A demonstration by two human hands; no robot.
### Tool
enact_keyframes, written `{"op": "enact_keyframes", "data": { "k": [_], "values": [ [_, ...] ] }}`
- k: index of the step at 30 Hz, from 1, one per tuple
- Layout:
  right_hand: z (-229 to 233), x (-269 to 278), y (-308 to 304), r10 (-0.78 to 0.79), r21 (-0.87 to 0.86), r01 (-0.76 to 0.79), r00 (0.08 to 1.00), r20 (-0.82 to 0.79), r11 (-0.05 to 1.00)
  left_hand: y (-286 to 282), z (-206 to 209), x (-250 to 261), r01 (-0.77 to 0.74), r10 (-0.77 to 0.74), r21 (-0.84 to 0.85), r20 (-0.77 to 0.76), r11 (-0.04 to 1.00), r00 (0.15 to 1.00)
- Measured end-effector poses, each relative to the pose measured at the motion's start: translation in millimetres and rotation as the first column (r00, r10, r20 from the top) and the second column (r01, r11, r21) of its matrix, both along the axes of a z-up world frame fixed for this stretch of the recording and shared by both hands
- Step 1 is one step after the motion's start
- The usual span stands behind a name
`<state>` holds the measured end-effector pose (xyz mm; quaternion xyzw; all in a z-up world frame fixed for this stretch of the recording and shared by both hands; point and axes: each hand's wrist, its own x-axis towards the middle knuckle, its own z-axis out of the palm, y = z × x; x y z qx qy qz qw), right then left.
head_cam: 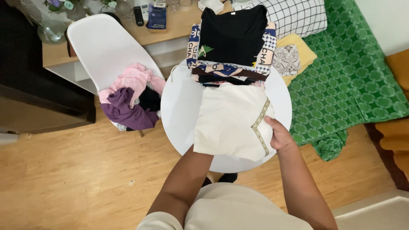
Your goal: Folding various pieces of clothing including a white top and a purple garment on a round table.
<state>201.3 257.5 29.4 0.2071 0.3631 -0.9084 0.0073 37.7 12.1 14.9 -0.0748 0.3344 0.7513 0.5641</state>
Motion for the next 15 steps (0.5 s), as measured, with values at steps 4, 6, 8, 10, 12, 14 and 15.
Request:
{"op": "enact_keyframes", "data": {
  "k": [4,6,8,10,12,14,15],
  "values": [
    [-4,5,15,0.110,0.004,-0.109,0.993,-0.032,0.994,3,-3,11,-0.069,0.062,0.112,0.063,0.991,0.996],
    [2,3,19,0.128,0.027,-0.128,0.991,-0.036,0.991,2,-5,14,-0.113,0.097,0.171,0.098,0.979,0.990],
    [10,2,18,0.142,0.066,-0.137,0.987,-0.076,0.988,-5,-10,20,-0.163,0.134,0.223,0.139,0.961,0.981],
    [25,-3,15,0.140,0.111,-0.134,0.989,-0.050,0.985,-14,-14,25,-0.206,0.161,0.269,0.180,0.941,0.970],
    [37,-9,15,0.126,0.161,-0.119,0.991,-0.034,0.980,-17,-6,21,-0.236,0.172,0.320,0.213,0.918,0.962],
    [45,-19,16,0.074,0.313,-0.044,0.994,-0.084,0.949,-25,-1,29,-0.259,0.178,0.373,0.239,0.891,0.955],
    [48,-26,20,0.077,0.313,-0.045,0.993,-0.090,0.949,-29,-10,19,-0.260,0.181,0.375,0.233,0.890,0.956]
  ]
}}
